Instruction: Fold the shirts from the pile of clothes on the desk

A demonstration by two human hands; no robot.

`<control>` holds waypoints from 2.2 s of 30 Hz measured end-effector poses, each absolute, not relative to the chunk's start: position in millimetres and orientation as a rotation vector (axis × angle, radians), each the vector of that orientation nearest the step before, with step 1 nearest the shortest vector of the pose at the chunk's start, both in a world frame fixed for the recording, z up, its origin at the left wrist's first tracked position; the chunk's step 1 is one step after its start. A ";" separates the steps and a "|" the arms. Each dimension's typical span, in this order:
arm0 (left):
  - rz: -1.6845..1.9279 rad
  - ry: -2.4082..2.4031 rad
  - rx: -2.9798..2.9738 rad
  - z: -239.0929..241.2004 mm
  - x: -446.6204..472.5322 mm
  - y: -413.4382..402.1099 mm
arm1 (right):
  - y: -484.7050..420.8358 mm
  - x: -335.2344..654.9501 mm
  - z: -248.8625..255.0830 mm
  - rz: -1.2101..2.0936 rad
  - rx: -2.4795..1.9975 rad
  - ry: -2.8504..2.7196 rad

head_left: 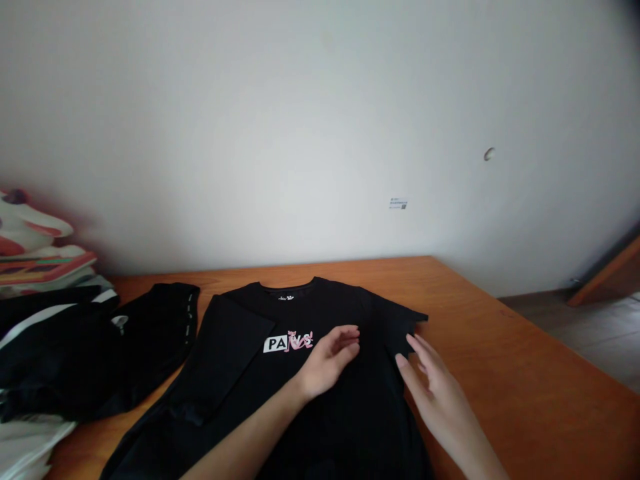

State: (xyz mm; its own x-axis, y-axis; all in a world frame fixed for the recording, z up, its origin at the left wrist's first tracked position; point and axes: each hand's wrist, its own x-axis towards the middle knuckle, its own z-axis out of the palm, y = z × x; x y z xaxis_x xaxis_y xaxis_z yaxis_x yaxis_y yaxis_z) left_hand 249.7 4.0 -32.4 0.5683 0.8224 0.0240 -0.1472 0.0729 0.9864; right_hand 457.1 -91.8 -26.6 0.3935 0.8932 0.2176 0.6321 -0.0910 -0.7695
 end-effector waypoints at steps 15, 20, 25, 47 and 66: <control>0.766 0.620 0.731 -31.4 248.7 10.4 | -95.5 436.1 -32.9 0.153 -1.718 -1.838; 0.789 0.633 0.770 -34.6 248.7 11.7 | -96.7 445.7 -41.6 0.227 -1.830 -1.934; 0.917 0.669 0.804 -34.1 249.0 10.9 | -95.0 453.8 -35.9 0.281 -1.863 -1.937; 1.090 0.812 0.990 -35.4 243.4 20.8 | -51.9 434.6 19.6 0.294 -2.024 -2.083; 1.335 1.065 1.115 -55.3 231.2 49.4 | 10.1 443.9 -52.8 -0.052 -1.652 -1.885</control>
State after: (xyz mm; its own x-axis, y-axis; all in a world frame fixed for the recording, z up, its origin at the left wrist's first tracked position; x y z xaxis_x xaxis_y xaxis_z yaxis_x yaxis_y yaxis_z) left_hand 231.2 49.4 -55.3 -0.0175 0.9984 0.0539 -0.1693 -0.0561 0.9840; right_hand 443.9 10.1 -52.8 -0.0214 0.8823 0.4702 0.9068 0.2152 -0.3624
